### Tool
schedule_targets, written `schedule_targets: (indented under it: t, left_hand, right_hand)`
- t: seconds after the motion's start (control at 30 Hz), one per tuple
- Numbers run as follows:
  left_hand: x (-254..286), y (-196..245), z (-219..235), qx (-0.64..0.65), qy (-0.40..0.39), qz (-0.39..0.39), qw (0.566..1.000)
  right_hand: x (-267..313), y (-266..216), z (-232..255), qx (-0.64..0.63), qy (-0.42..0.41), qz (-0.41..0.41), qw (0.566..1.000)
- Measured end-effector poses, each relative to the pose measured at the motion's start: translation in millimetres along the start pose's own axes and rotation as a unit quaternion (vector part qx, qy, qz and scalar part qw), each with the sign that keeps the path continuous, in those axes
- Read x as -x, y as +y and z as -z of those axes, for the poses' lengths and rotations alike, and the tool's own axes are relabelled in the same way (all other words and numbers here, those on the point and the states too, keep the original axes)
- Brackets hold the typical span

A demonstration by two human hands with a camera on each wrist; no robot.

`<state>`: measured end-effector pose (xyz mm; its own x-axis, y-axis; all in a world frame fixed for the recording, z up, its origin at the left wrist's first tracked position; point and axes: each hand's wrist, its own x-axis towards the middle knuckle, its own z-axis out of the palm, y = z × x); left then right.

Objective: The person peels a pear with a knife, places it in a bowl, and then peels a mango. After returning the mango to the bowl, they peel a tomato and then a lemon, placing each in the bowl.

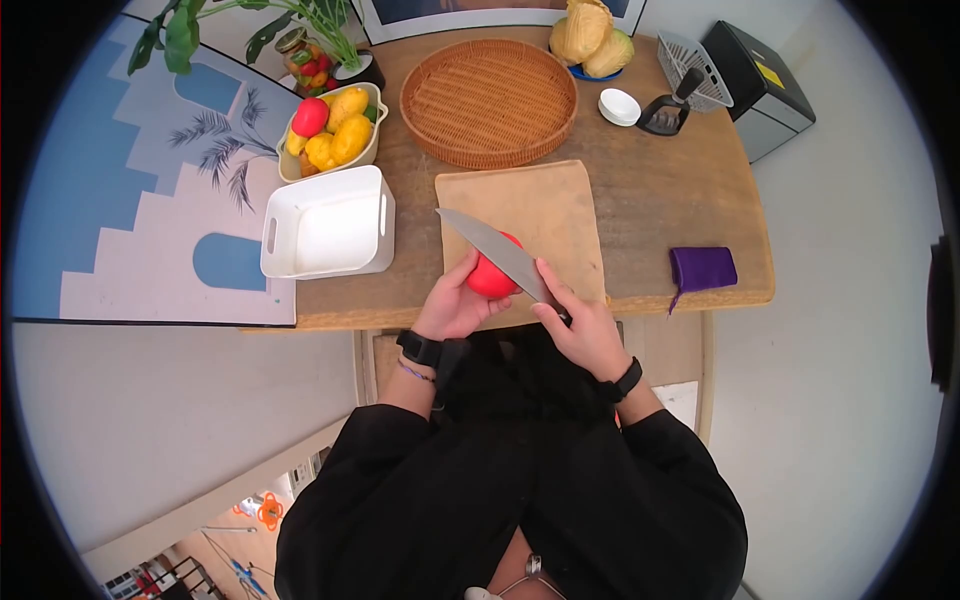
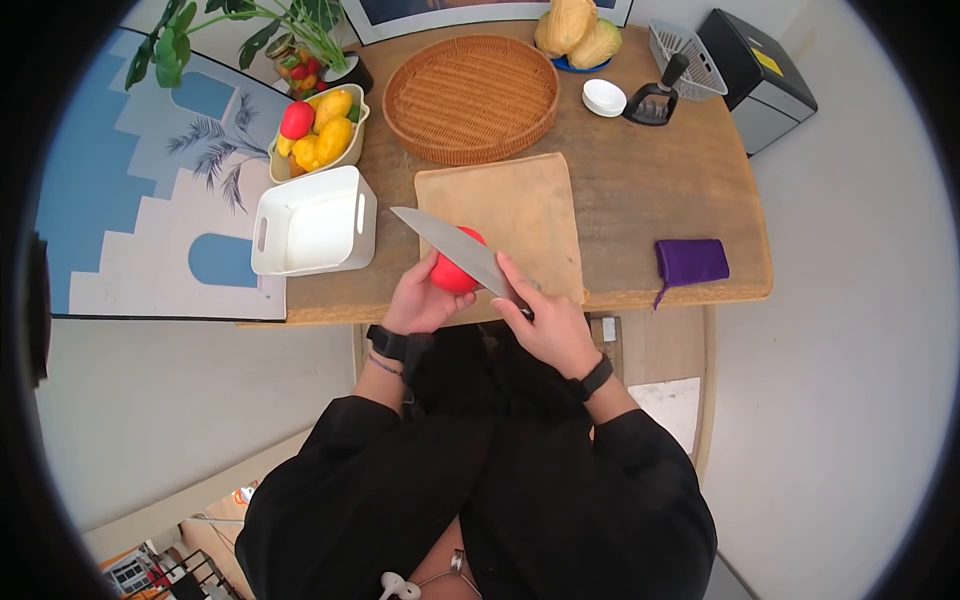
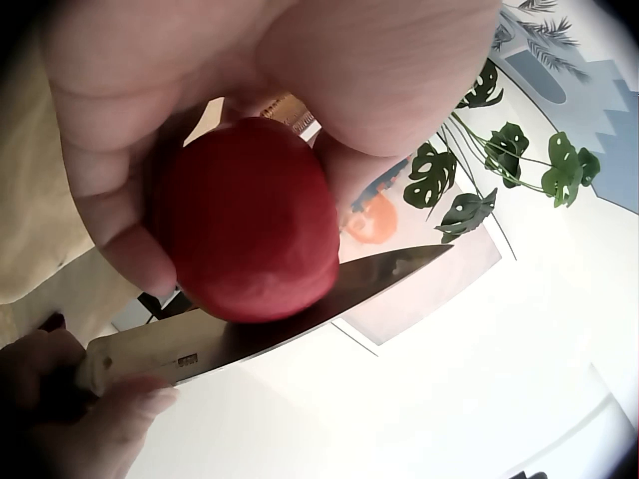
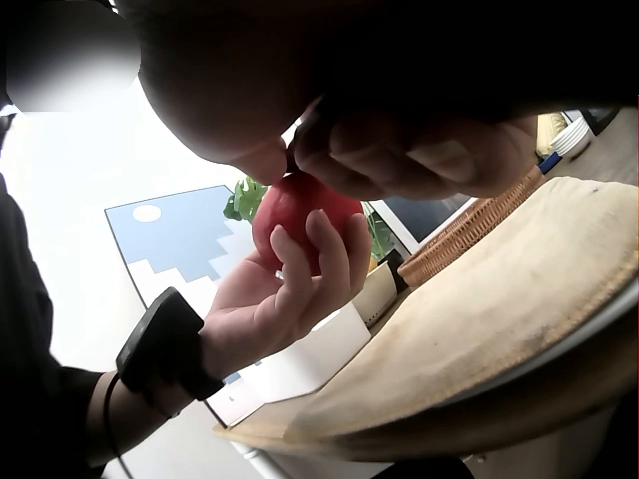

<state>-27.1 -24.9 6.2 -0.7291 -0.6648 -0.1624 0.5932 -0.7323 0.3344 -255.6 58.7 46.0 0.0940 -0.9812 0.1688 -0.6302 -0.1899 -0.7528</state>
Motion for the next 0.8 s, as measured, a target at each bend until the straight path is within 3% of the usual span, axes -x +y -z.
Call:
schedule_targets:
  t: [0.2, 0.53, 0.6, 0.7, 0.73, 0.8]
  left_hand:
    - [-1, -4, -11, -0.016, 0.105, -0.012, 0.994]
    - [-2, -8, -11, -0.038, 0.104, 0.001, 0.994]
    - [-2, -8, -16, -0.099, 0.129, 0.004, 0.987]
    - [1, -7, -29, -0.065, 0.144, 0.028, 0.987]
    - [3, -5, -24, -0.064, 0.144, 0.028, 0.987]
    - [8, 2, -7, -0.113, 0.048, 0.057, 0.991]
  right_hand:
    - [1, -2, -1, 0.022, -0.014, 0.01, 1.0]
    - [-1, -4, -2, -0.002, 0.001, 0.005, 1.0]
    - [-1, -5, -2, 0.0, 0.006, 0.009, 1.0]
    - [-1, -9, -1, 0.017, -0.015, 0.012, 1.0]
    - [0, -6, -5, 0.026, -0.009, 0.018, 0.999]
    - [2, -6, -7, 0.035, -0.005, 0.024, 0.999]
